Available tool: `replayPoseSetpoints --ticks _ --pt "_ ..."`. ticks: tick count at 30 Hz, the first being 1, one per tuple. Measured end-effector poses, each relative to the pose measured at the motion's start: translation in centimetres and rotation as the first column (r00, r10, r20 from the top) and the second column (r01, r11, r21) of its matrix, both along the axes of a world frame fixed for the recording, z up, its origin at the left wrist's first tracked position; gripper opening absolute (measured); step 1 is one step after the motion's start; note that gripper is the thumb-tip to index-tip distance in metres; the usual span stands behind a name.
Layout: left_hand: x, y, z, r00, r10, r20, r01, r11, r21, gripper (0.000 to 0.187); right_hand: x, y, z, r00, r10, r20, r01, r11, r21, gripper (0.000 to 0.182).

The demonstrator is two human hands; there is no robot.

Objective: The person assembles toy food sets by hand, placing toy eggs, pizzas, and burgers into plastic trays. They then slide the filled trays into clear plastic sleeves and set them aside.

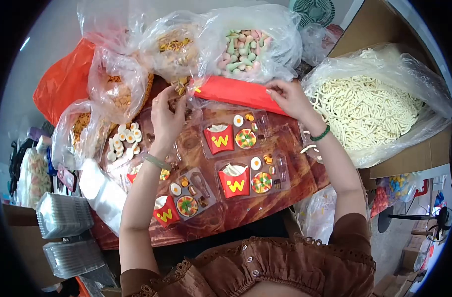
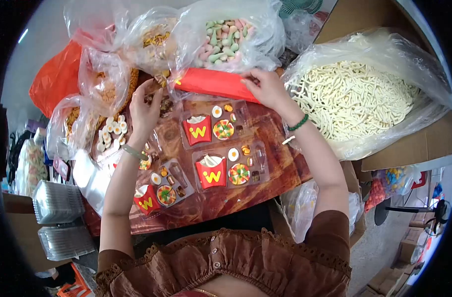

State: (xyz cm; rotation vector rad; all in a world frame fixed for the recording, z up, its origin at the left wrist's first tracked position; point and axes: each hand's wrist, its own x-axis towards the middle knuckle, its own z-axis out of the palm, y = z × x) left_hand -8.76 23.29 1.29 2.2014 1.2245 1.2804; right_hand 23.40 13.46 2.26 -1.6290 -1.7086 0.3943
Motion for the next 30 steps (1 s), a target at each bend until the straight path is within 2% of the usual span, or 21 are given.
replayPoseSetpoints --ticks 1,3,4,5,7,8,9,10,11,12,13,14,15,17,19,21,22,24,26,28,30 --pt "1.9 0.2 0.5 0.989 -0.108 0.106 0.111 0.994 -0.025 0.030 0.7 2.4 0.1 0.999 -0.010 -0.048 0.010 1.000 -0.001 0.019" --pt "6.0 0.7 2.4 0.955 -0.294 0.044 0.294 0.956 0.014 0.025 1.0 7.4 0.1 0.996 -0.034 -0.084 0.034 0.999 -0.002 0.020" --pt "8.2 1.9 2.1 0.935 -0.355 0.004 0.354 0.933 0.063 0.024 1.6 10.1 -0.8 0.999 -0.032 0.000 0.032 0.998 0.054 0.021" --pt "10.1 3.0 1.9 0.934 -0.355 -0.043 0.356 0.934 0.022 0.025 2.0 12.3 -1.9 0.996 -0.037 0.084 0.027 0.993 0.111 0.023" --pt "13.7 6.1 0.5 0.931 -0.320 -0.174 0.323 0.946 -0.011 0.027 2.2 14.9 -2.6 0.980 -0.090 0.175 0.080 0.995 0.066 0.025" --pt "15.0 7.9 -1.1 0.932 -0.320 -0.174 0.324 0.946 0.000 0.027 2.5 15.8 -3.1 0.967 -0.104 0.234 0.095 0.994 0.050 0.024" --pt "16.1 9.6 -2.7 0.917 -0.312 -0.247 0.345 0.933 0.103 0.026 1.9 16.2 -2.5 0.938 -0.154 0.312 0.190 0.978 -0.090 0.021" --pt "17.0 10.7 -2.9 0.901 -0.296 -0.318 0.369 0.907 0.204 0.025 1.7 16.4 -2.6 0.919 -0.185 0.349 0.225 0.971 -0.078 0.020" --pt "17.8 11.9 -3.1 0.834 -0.274 -0.479 0.365 0.925 0.105 0.018 1.6 16.6 -2.7 0.897 -0.215 0.385 0.260 0.963 -0.069 0.019" --pt "18.5 12.8 -3.6 0.835 -0.274 -0.477 0.366 0.924 0.111 0.018 1.7 16.8 -2.8 0.900 -0.216 0.379 0.285 0.949 -0.137 0.019" --pt "19.0 13.0 -3.6 0.799 -0.221 -0.560 0.296 0.954 0.046 0.016 1.8 17.0 -3.2 0.899 -0.218 0.380 0.287 0.948 -0.135 0.019" --pt "19.5 13.2 -3.8 0.749 -0.176 -0.639 0.217 0.976 -0.014 0.015 1.9 17.1 -3.6 0.875 -0.218 0.432 0.270 0.961 -0.062 0.020" --pt "19.9 13.3 -4.0 0.748 -0.179 -0.639 0.219 0.976 -0.017 0.015 2.1 17.2 -4.0 0.849 -0.219 0.480 0.246 0.969 0.008 0.021" --pt "20.2 13.1 -4.0 0.809 -0.083 -0.583 0.150 0.986 0.067 0.012 2.7 17.5 -4.4 0.866 -0.206 0.455 0.233 0.972 -0.004 0.021" --pt "20.3 13.5 -4.6 0.795 -0.083 -0.601 0.170 0.981 0.089 0.015 3.3 17.5 -4.7 0.883 -0.187 0.430 0.217 0.976 -0.021 0.022" --pt "20.4 14.0 -5.1 0.786 -0.083 -0.612 0.192 0.975 0.114 0.019 4.3 17.4 -4.8 0.958 -0.219 0.185 0.210 0.975 0.066 0.031" --pt "20.2 14.0 -4.9 0.808 -0.085 -0.584 0.225 0.959 0.172 0.018 4.5 17.4 -4.7 0.957 -0.222 0.187 0.214 0.975 0.062 0.031" --pt "20.1 13.9 -4.5 0.827 -0.092 -0.554 0.256 0.940 0.227 0.017 4.8 17.4 -4.5 0.980 -0.125 -0.157 0.156 0.966 0.206 0.031" --pt "20.4 13.6 -3.9 0.764 -0.120 -0.634 0.254 0.959 0.125 0.019 5.1 18.4 -4.4 0.988 -0.085 -0.131 0.116 0.959 0.257 0.028" --pt "20.4 13.2 -4.0 0.786 -0.123 -0.606 0.240 0.964 0.116 0.019 5.1 19.3 -3.7 0.993 -0.046 -0.105 0.076 0.948 0.310 0.026" --pt "20.2 13.2 -4.5 0.807 -0.117 -0.579 0.219 0.970 0.110 0.018 4.6 20.0 -1.8 0.986 -0.157 0.055 0.156 0.988 0.016 0.026"
